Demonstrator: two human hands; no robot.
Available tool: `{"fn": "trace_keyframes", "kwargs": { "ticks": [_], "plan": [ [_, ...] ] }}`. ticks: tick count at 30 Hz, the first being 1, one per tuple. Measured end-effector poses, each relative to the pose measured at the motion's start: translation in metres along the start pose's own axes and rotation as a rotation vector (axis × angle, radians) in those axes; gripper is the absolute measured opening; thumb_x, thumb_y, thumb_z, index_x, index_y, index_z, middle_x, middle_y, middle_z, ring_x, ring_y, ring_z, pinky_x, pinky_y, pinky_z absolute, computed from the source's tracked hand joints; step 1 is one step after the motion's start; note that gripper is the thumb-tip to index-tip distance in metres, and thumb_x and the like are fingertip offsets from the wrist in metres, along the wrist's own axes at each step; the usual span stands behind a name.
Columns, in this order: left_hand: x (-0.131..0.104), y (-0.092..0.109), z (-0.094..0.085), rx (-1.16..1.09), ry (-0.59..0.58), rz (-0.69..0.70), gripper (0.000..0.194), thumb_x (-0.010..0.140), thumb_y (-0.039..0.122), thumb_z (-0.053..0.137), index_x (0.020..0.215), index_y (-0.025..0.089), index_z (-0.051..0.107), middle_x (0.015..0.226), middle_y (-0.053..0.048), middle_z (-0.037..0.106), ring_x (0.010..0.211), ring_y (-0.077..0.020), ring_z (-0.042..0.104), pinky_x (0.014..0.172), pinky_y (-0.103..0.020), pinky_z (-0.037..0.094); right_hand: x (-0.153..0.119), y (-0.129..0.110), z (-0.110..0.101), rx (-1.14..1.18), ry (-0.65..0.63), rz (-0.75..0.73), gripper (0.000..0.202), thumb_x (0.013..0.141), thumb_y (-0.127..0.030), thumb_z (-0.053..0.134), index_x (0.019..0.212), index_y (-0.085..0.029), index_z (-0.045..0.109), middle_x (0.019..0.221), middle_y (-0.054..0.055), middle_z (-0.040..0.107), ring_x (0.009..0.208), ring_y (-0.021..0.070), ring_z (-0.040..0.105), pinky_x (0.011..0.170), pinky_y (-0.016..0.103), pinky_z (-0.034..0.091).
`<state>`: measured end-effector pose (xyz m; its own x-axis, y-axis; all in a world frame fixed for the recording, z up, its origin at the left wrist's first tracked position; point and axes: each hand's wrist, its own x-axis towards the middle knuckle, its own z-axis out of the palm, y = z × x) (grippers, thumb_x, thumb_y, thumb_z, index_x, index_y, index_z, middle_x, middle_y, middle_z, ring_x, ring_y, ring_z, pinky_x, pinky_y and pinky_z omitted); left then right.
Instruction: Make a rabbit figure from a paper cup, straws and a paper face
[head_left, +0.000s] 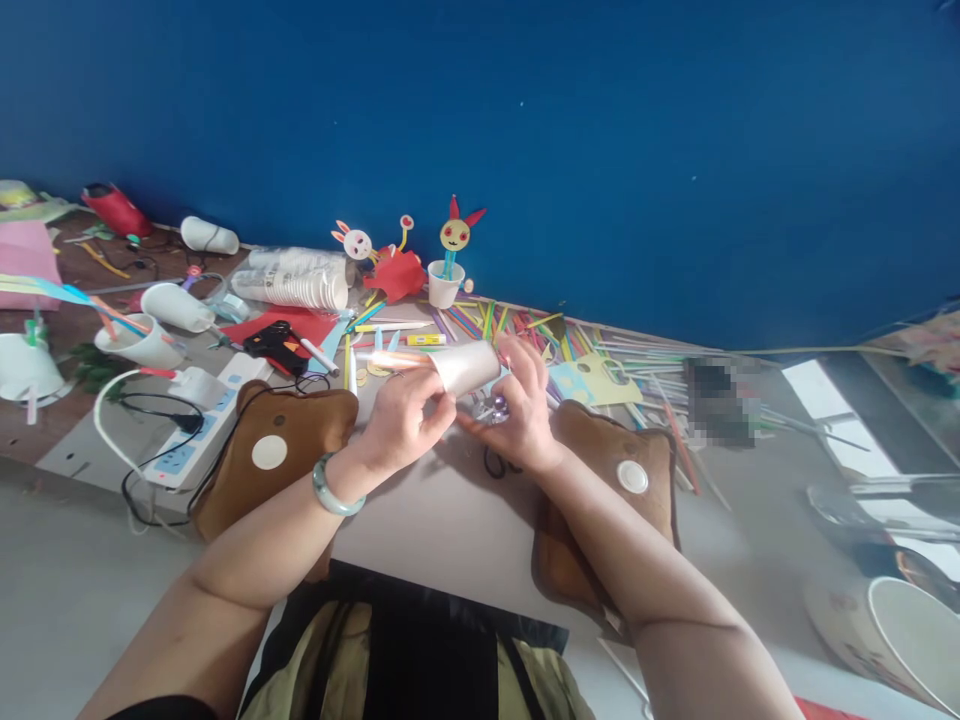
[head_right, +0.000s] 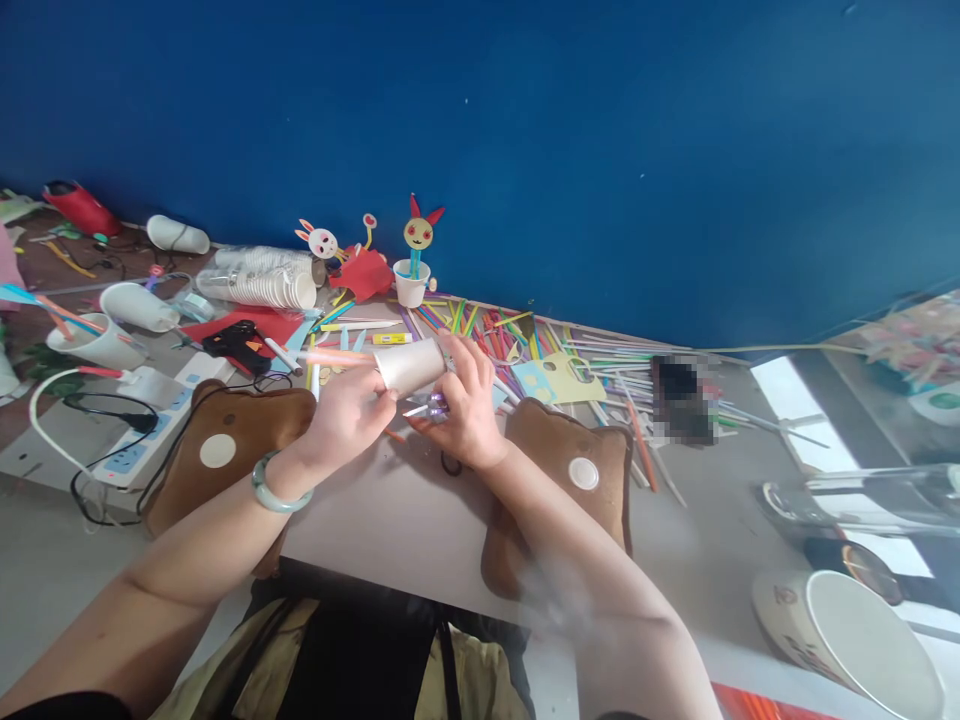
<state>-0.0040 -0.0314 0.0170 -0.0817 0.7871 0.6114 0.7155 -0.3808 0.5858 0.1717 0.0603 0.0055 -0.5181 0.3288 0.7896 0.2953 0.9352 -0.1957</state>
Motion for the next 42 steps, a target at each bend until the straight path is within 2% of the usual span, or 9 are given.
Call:
{"fn": "trace_keyframes", "kwargs": {
  "ticks": [3, 8, 13, 18, 22, 27, 31, 35, 42],
  "plan": [
    [0.0, -0.001, 0.002, 0.065, -0.027, 0.078, 0.018, 0.088, 0.02, 0.054, 0.071, 0.021, 0.05, 0.067, -0.001, 0.059, 0.067, -0.0177, 0.057, 0.07, -0.032, 0.044, -0.003, 0.002, 0.003, -0.056, -0.038, -0.015, 0.034, 0.082, -0.038, 0.075, 0.086, -0.025, 0.045, 0.155, 0.013, 0.042, 0.143, 0.0382, 0.039, 0.108, 0.062, 0.038],
    [0.0, 0.003, 0.0, -0.051, -0.119, 0.12, 0.019, 0.089, 0.023, 0.061, 0.072, 0.02, 0.053, 0.072, -0.002, 0.064, 0.07, -0.0157, 0.06, 0.074, -0.03, 0.046, -0.007, 0.006, 0.008, 0.062, -0.151, -0.038, 0.024, 0.088, -0.028, 0.067, 0.084, -0.025, 0.044, 0.127, 0.012, 0.066, 0.115, 0.0283, 0.063, 0.103, 0.055, 0.043],
    [0.002, 0.005, -0.008, -0.24, 0.055, -0.065, 0.025, 0.094, 0.031, 0.061, 0.072, 0.019, 0.058, 0.068, 0.0, 0.064, 0.066, -0.013, 0.059, 0.067, -0.027, 0.046, -0.004, 0.009, 0.008, 0.229, -0.076, 0.166, 0.033, 0.079, -0.03, 0.076, 0.083, -0.026, 0.043, 0.116, 0.01, 0.071, 0.102, 0.0293, 0.067, 0.088, 0.049, 0.05],
    [0.009, -0.007, -0.007, -0.412, 0.251, -0.295, 0.019, 0.084, 0.033, 0.074, 0.081, 0.019, 0.06, 0.078, 0.0, 0.064, 0.073, -0.0121, 0.061, 0.073, -0.026, 0.05, -0.003, 0.004, 0.003, 0.39, -0.139, 0.342, 0.034, 0.074, -0.032, 0.08, 0.088, -0.025, 0.05, 0.119, 0.01, 0.071, 0.103, 0.0284, 0.068, 0.088, 0.045, 0.052],
    [0.014, -0.016, -0.007, -0.658, 0.101, -0.411, 0.028, 0.081, 0.03, 0.075, 0.105, 0.02, 0.066, 0.097, -0.005, 0.07, 0.092, -0.017, 0.066, 0.083, -0.03, 0.054, -0.005, 0.0, 0.002, 0.521, -0.245, 0.434, 0.036, 0.072, -0.035, 0.081, 0.091, -0.024, 0.053, 0.121, 0.012, 0.071, 0.105, 0.0284, 0.067, 0.086, 0.042, 0.054],
    [0.014, -0.017, -0.015, -0.773, -0.055, -0.479, 0.029, 0.083, 0.029, 0.073, 0.11, 0.021, 0.072, 0.106, -0.007, 0.072, 0.102, -0.0201, 0.066, 0.086, -0.031, 0.055, -0.005, 0.0, 0.0, 0.668, -0.327, 0.497, 0.043, 0.069, -0.036, 0.084, 0.08, -0.024, 0.043, 0.109, 0.008, 0.072, 0.096, 0.0246, 0.067, 0.081, 0.038, 0.052],
    [0.016, -0.017, -0.018, -0.752, -0.018, -0.425, 0.018, 0.081, 0.034, 0.078, 0.092, 0.019, 0.074, 0.096, -0.005, 0.072, 0.089, -0.0159, 0.066, 0.085, -0.029, 0.054, -0.002, 0.0, -0.001, 0.723, -0.35, 0.51, 0.057, 0.067, -0.04, 0.086, 0.074, -0.025, 0.032, 0.097, 0.005, 0.068, 0.089, 0.0214, 0.062, 0.073, 0.033, 0.047],
    [0.019, -0.017, -0.017, -0.681, 0.05, -0.346, 0.023, 0.076, 0.038, 0.083, 0.077, 0.019, 0.069, 0.081, -0.002, 0.07, 0.076, -0.0132, 0.064, 0.075, -0.027, 0.055, -0.001, 0.002, -0.001, 0.767, -0.338, 0.527, 0.062, 0.065, -0.044, 0.089, 0.074, -0.025, 0.03, 0.087, 0.002, 0.061, 0.08, 0.0175, 0.055, 0.069, 0.031, 0.043],
    [0.016, -0.018, -0.014, -0.555, 0.113, -0.229, 0.032, 0.079, 0.044, 0.08, 0.07, 0.019, 0.062, 0.073, -0.001, 0.068, 0.069, -0.0131, 0.065, 0.068, -0.028, 0.056, -0.002, 0.003, 0.0, 0.818, -0.345, 0.575, 0.065, 0.064, -0.052, 0.089, 0.074, -0.025, 0.031, 0.073, -0.004, 0.044, 0.067, 0.0134, 0.041, 0.062, 0.03, 0.038]
  ]
}}
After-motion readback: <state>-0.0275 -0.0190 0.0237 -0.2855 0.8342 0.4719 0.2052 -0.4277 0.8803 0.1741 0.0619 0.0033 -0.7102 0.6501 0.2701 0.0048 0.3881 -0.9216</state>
